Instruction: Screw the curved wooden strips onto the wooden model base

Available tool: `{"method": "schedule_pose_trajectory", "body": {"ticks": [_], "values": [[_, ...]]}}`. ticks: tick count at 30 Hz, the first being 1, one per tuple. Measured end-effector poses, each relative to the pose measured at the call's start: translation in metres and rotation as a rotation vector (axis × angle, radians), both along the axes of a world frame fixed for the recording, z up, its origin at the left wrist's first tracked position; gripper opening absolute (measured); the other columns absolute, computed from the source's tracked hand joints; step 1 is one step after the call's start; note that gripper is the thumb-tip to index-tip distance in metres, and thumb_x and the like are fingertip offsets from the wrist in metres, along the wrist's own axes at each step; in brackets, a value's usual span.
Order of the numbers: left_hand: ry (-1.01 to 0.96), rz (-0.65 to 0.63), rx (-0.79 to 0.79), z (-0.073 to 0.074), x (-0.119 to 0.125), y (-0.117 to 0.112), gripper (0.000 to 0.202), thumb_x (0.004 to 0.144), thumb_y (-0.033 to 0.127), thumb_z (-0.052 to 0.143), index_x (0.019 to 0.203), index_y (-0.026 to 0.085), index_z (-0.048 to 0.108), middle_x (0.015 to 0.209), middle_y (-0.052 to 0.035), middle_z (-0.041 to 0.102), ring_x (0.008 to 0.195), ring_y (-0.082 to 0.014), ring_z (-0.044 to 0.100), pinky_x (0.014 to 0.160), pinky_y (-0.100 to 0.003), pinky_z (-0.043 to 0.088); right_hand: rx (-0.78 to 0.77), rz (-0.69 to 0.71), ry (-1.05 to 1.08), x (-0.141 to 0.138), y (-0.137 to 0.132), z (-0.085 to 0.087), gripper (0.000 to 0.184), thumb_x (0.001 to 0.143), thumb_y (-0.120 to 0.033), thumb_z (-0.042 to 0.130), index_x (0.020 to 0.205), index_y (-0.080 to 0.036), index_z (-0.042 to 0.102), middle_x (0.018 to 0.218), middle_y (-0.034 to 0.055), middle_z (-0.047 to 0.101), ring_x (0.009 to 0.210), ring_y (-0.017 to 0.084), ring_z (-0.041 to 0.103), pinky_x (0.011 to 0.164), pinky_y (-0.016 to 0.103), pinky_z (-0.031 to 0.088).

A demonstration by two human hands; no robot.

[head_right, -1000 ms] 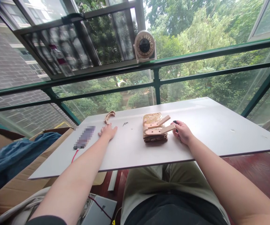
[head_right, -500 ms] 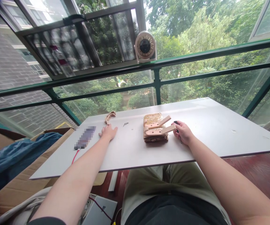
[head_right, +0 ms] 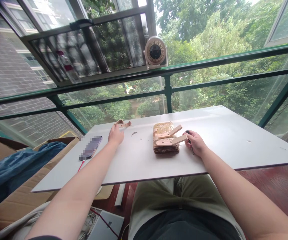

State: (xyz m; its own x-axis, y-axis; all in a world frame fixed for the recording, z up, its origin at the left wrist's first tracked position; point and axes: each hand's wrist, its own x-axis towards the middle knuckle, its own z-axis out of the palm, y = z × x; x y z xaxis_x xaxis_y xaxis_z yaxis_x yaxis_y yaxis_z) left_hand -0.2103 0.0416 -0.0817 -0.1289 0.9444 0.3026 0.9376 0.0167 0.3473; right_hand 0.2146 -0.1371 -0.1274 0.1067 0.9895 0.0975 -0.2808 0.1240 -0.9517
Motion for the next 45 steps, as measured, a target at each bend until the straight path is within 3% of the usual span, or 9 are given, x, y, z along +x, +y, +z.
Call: {"method": "schedule_pose_trajectory", "body": {"ticks": [3, 7, 18, 23, 31, 37, 45], "values": [[-0.009, -0.045, 0.038, 0.011, 0.005, 0.0, 0.073, 0.093, 0.035, 0.048, 0.16, 0.02, 0.022, 0.165, -0.0141, 0.029, 0.151, -0.0323, 0.033, 0.123, -0.044, 0.033, -0.002, 0.0, 0.001, -0.001, -0.001, 0.001, 0.026, 0.082, -0.038, 0.072, 0.094, -0.021, 0.055, 0.059, -0.0067, 0.046, 0.043, 0.005, 0.036, 0.04, 0.021, 0.021], [-0.02, -0.094, 0.019, 0.014, 0.011, -0.001, 0.073, 0.093, 0.031, 0.047, 0.16, 0.021, 0.021, 0.162, -0.0137, 0.033, 0.144, -0.0319, 0.044, 0.117, -0.041, 0.041, -0.003, 0.001, 0.0, -0.002, -0.001, 0.002, 0.029, 0.081, -0.04, 0.073, 0.092, -0.022, 0.054, 0.059, -0.0066, 0.047, 0.043, 0.006, 0.036, 0.04, 0.021, 0.022], [0.024, -0.14, -0.07, -0.002, 0.015, -0.006, 0.074, 0.087, 0.04, 0.061, 0.154, 0.02, 0.037, 0.154, -0.0176, 0.043, 0.142, -0.0341, 0.046, 0.116, -0.04, 0.04, 0.006, 0.008, -0.004, 0.0, -0.001, -0.001, 0.022, 0.089, -0.036, 0.069, 0.096, -0.02, 0.055, 0.059, -0.0077, 0.048, 0.042, 0.005, 0.038, 0.039, 0.019, 0.024], [0.019, -0.152, -0.062, -0.009, 0.012, -0.007, 0.065, 0.085, 0.039, 0.064, 0.146, 0.023, 0.047, 0.147, -0.0152, 0.051, 0.136, -0.0315, 0.052, 0.114, -0.038, 0.04, 0.01, 0.025, -0.003, 0.003, 0.001, -0.005, 0.02, 0.097, -0.034, 0.061, 0.098, -0.015, 0.06, 0.065, -0.0081, 0.048, 0.045, 0.003, 0.038, 0.039, 0.015, 0.03], [-0.007, -0.175, -0.069, -0.016, 0.008, -0.01, 0.061, 0.085, 0.035, 0.065, 0.144, 0.024, 0.05, 0.141, -0.0119, 0.059, 0.13, -0.0277, 0.057, 0.108, -0.033, 0.044, 0.012, 0.024, 0.005, 0.005, 0.004, -0.009, 0.021, 0.098, -0.034, 0.06, 0.101, -0.014, 0.062, 0.072, -0.0056, 0.055, 0.048, 0.003, 0.042, 0.041, 0.015, 0.036], [-0.014, -0.166, -0.062, -0.017, 0.005, -0.004, 0.065, 0.084, 0.029, 0.065, 0.146, 0.022, 0.047, 0.136, -0.0119, 0.064, 0.129, -0.0268, 0.058, 0.107, -0.032, 0.043, -0.002, 0.013, -0.005, 0.006, 0.005, -0.01, 0.023, 0.098, -0.035, 0.061, 0.108, -0.014, 0.063, 0.085, -0.0008, 0.063, 0.059, 0.007, 0.055, 0.05, 0.02, 0.048], [-0.048, -0.161, -0.032, -0.017, 0.004, -0.009, 0.036, 0.087, 0.031, 0.062, 0.123, 0.024, 0.06, 0.117, -0.0073, 0.073, 0.106, -0.0232, 0.068, 0.09, -0.031, 0.05, -0.043, -0.007, -0.017, 0.003, 0.003, -0.006, 0.031, 0.097, -0.036, 0.062, 0.119, -0.016, 0.062, 0.109, 0.0064, 0.067, 0.086, 0.015, 0.066, 0.072, 0.033, 0.059]]}}
